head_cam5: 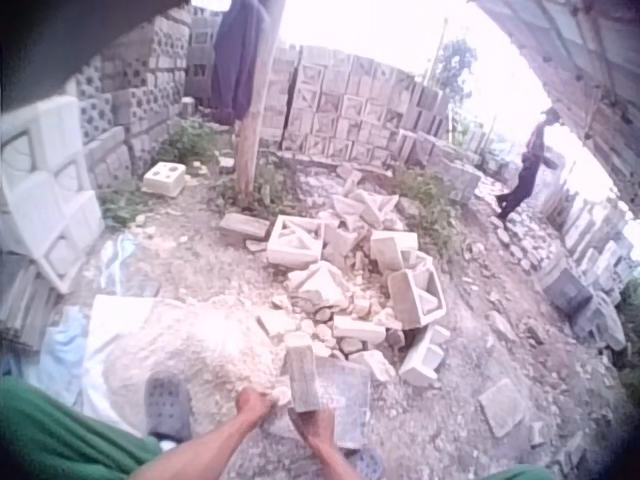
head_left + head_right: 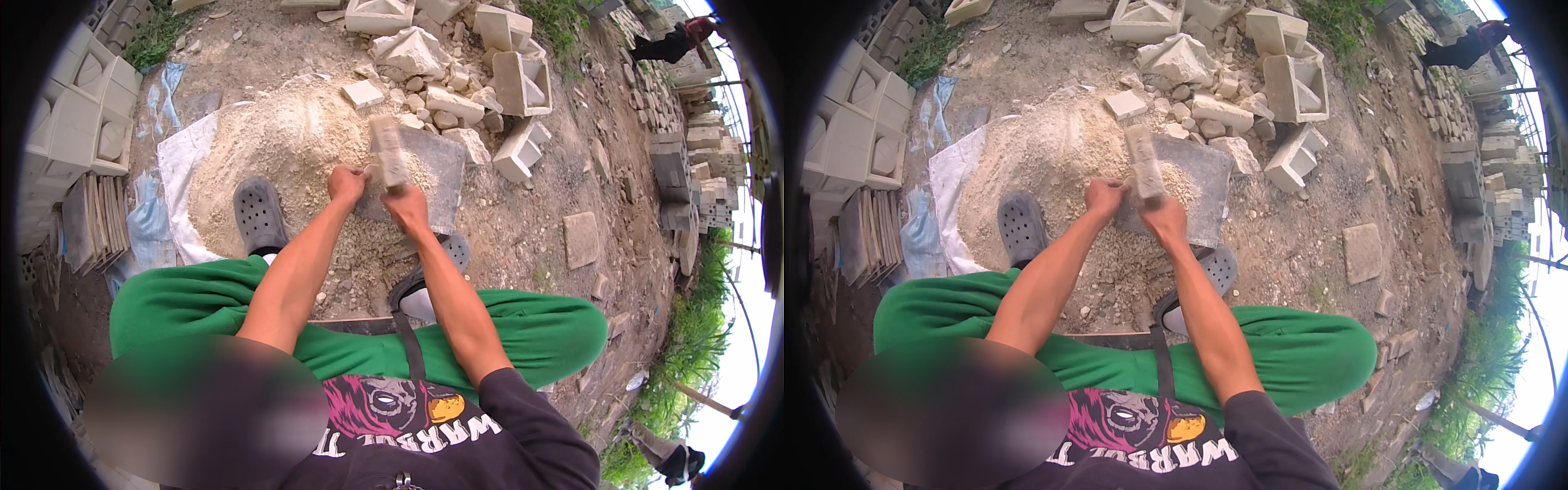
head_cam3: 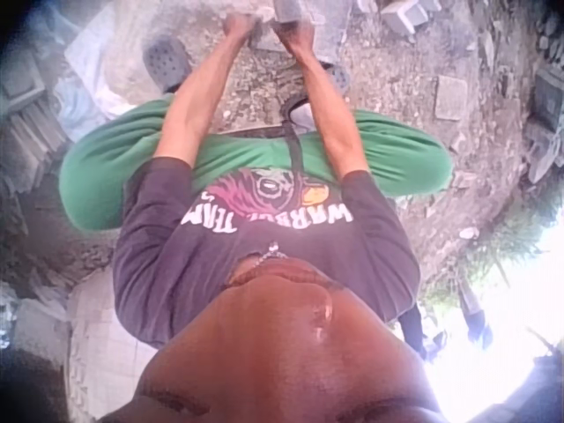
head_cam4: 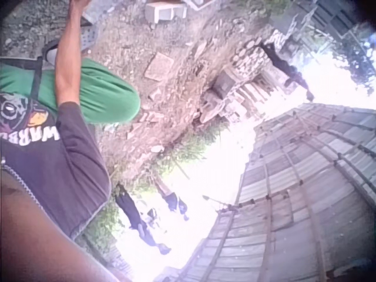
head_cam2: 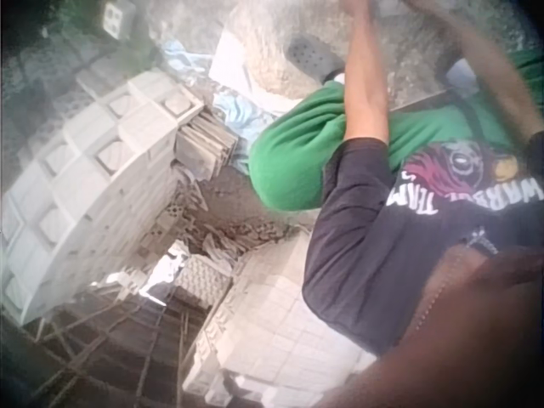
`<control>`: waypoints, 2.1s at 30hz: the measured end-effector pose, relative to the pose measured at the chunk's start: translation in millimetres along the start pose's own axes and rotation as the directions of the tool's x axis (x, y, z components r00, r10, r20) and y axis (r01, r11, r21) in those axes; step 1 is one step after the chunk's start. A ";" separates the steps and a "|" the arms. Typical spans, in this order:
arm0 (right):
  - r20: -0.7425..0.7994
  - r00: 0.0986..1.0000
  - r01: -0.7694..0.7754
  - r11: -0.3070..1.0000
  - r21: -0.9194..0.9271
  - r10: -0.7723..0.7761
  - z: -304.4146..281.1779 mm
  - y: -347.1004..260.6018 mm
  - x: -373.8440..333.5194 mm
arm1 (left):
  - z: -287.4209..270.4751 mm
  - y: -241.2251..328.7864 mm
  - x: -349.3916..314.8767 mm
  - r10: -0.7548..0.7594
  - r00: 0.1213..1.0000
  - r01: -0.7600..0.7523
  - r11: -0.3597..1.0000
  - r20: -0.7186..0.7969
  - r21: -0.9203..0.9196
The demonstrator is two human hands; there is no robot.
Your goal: The person shapes a brick by striking it with a metal blade to chip away edges while holding it against a flat stone surface. The person handles several brick fragments and larger blocks throughout the task.
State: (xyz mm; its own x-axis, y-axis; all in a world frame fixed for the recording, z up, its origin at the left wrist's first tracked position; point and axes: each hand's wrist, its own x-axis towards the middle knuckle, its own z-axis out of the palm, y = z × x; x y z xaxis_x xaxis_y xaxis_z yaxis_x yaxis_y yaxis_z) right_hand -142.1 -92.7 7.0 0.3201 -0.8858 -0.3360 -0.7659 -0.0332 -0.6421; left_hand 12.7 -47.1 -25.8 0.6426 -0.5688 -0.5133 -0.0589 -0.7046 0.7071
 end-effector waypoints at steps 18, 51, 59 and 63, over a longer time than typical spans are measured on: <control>-0.026 0.996 -0.075 0.974 0.214 0.082 -7.8 8.8 1.8 | -2.7 4.9 -4.7 0.097 0.994 -0.093 0.994 -0.055 0.063; -0.054 0.998 -0.038 0.998 0.049 0.040 -24.4 -21.7 -4.8 | 8.6 -11.9 -6.3 0.136 0.983 -0.148 0.985 -0.124 -0.092; 0.009 0.996 -0.092 0.996 0.016 0.091 6.0 17.9 -15.3 | 8.6 -6.0 -7.4 0.075 0.988 -0.074 0.997 -0.132 0.010; 0.013 0.986 -0.164 0.983 0.080 0.164 4.6 35.4 -5.3 | 11.5 3.8 -17.2 0.104 0.988 -0.094 0.992 -0.117 0.083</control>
State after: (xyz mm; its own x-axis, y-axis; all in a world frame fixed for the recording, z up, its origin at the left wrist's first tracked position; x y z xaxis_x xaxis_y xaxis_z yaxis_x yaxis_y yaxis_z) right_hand -168.4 -87.1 -17.2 0.1976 -0.8733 -0.4454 -0.7608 0.1499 -0.6314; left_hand -7.4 -45.0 -19.9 0.7179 -0.5854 -0.3767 -0.1827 -0.6806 0.7095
